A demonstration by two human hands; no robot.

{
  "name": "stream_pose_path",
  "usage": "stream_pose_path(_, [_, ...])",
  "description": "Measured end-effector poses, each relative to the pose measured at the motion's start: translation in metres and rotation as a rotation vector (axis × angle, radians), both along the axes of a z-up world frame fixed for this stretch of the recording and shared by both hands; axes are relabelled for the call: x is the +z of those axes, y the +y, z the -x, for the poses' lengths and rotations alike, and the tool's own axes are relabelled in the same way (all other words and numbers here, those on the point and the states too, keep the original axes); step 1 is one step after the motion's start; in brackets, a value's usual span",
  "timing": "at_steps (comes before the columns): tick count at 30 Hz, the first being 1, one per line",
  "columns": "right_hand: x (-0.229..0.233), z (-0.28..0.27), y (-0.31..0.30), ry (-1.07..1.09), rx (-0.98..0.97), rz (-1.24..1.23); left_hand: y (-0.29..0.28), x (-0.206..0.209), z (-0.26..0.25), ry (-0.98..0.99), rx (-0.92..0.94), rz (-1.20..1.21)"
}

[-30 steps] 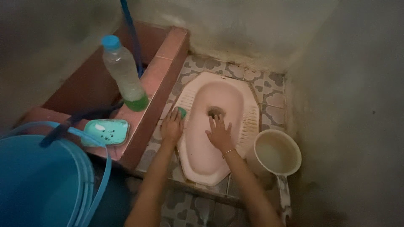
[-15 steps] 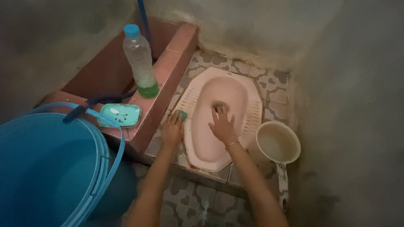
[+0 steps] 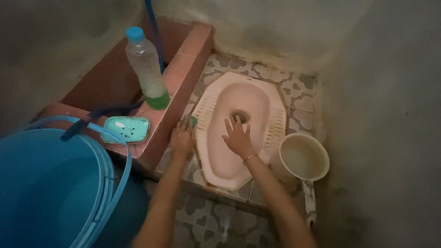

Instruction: Cleaning a squat toilet using a sponge and detergent.

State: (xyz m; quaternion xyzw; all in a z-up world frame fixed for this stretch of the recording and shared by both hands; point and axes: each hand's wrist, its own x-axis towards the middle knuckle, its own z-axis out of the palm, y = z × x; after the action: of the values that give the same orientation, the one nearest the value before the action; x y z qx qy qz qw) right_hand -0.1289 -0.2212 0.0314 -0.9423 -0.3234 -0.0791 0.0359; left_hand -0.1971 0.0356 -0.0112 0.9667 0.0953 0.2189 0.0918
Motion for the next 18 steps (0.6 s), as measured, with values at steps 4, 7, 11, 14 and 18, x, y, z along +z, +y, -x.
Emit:
stream_pose_path(4, [0.002, -0.001, 0.010, 0.039, 0.001, -0.012, 0.002, 0.000, -0.014, 0.122, 0.057, -0.010])
stream_pose_path(7, [-0.001, -0.004, 0.014, 0.089, 0.002, -0.028, 0.004, -0.001, -0.022, -0.021, 0.011, -0.004])
stream_pose_path(11, [-0.012, -0.016, 0.018, 0.087, 0.012, -0.039, 0.005, -0.003, -0.040, -0.011, 0.005, 0.015])
stream_pose_path(14, [-0.017, -0.023, 0.021, 0.125, -0.008, -0.063, 0.005, 0.001, -0.056, -0.025, -0.026, -0.007])
stream_pose_path(18, [-0.023, -0.029, 0.025, 0.161, -0.034, -0.096, 0.002, 0.015, -0.073, -0.133, -0.090, -0.102])
